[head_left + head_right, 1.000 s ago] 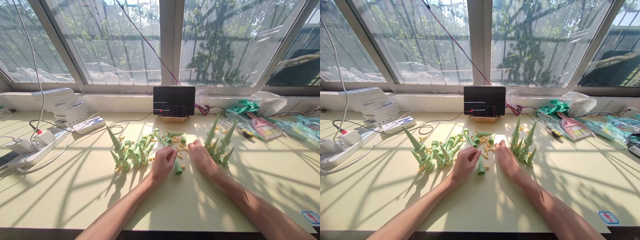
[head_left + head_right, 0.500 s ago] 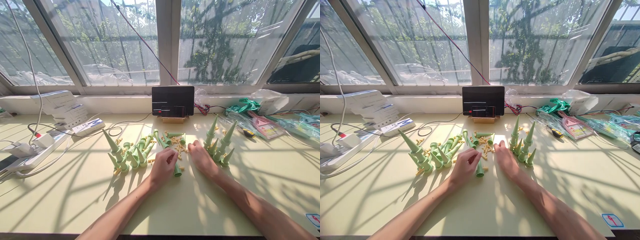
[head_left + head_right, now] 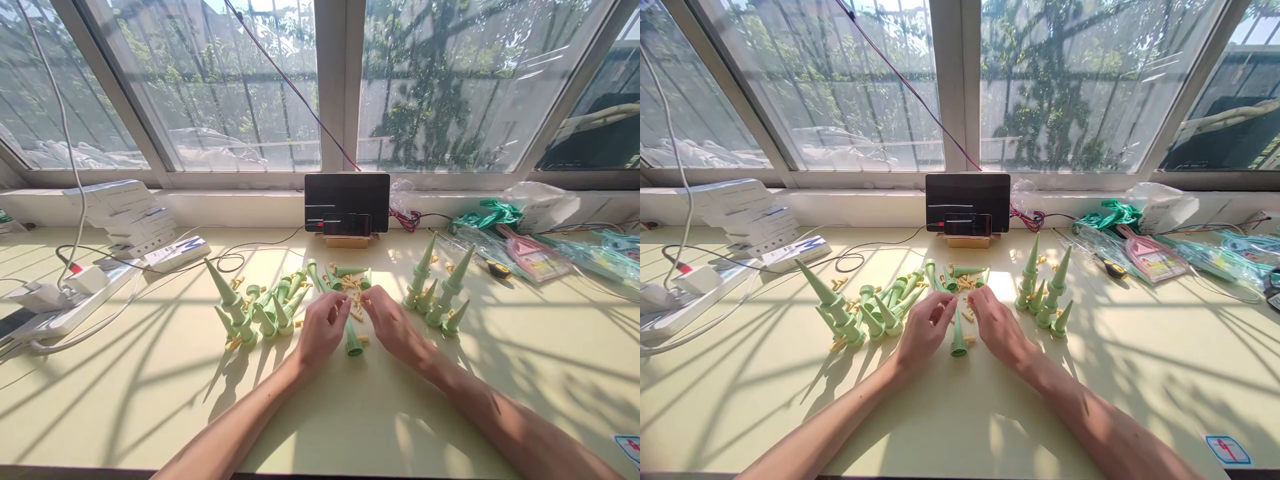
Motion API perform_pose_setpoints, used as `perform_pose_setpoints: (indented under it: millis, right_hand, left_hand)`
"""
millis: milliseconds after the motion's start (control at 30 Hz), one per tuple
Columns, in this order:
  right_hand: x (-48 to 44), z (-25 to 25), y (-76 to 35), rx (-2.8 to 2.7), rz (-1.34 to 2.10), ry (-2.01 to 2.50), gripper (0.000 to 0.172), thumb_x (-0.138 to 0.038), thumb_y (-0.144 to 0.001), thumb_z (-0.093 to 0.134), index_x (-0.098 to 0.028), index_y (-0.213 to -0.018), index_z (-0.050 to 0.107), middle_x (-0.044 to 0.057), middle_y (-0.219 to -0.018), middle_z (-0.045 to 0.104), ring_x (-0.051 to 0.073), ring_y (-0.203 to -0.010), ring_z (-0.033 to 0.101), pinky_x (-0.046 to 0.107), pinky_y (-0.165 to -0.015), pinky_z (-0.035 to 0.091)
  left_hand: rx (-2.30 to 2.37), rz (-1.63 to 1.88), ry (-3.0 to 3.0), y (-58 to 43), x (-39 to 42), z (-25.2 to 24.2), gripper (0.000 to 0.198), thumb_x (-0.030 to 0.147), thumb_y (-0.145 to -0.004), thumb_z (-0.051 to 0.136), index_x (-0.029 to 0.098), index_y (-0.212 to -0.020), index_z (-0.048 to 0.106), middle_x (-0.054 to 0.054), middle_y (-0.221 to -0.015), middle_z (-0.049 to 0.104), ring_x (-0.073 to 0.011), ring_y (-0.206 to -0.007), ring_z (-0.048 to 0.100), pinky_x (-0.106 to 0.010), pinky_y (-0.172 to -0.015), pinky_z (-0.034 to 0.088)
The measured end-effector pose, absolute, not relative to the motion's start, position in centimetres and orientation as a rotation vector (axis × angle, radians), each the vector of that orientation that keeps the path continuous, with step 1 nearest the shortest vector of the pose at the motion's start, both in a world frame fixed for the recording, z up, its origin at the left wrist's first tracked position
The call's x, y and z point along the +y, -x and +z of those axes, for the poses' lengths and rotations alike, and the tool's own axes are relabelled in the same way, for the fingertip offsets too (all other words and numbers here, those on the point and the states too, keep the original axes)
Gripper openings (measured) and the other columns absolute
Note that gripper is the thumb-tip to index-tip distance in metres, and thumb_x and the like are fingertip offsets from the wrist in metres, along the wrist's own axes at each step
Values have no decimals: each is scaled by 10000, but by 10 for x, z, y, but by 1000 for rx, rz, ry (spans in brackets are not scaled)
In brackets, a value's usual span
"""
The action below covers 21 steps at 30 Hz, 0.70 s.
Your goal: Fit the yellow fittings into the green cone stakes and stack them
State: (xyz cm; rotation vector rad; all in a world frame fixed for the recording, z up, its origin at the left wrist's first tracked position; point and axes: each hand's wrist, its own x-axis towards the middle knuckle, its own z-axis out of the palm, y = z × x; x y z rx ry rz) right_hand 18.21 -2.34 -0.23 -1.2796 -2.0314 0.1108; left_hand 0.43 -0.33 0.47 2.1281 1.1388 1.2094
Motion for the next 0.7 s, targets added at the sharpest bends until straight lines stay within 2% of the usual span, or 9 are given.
perform_pose_setpoints:
  millis: [300,700]
  right_hand:
    - [-27,-5,-181,-2041,213,1037,139,-231,-1028,389,-220,-1064,524,60,-960,580,170,-813,597,282,-702,489]
    - [-21,-13,-182,-1990,181,955,60,-264,-1004,508,-219,-1022,544,29,-882,585,136,-691,560,261,-609,463]
  left_hand:
    - [1055,1183,-2172,-3,-3,4,286,335,-990,449,181,-778,564,3,-716,527,-108,-607,465,-240,-573,374]
    - [1023,1203,-2162,-3,-5,1,272,294,-1000,423,189,-750,446,29,-668,453,-97,-572,400,-239,-564,331]
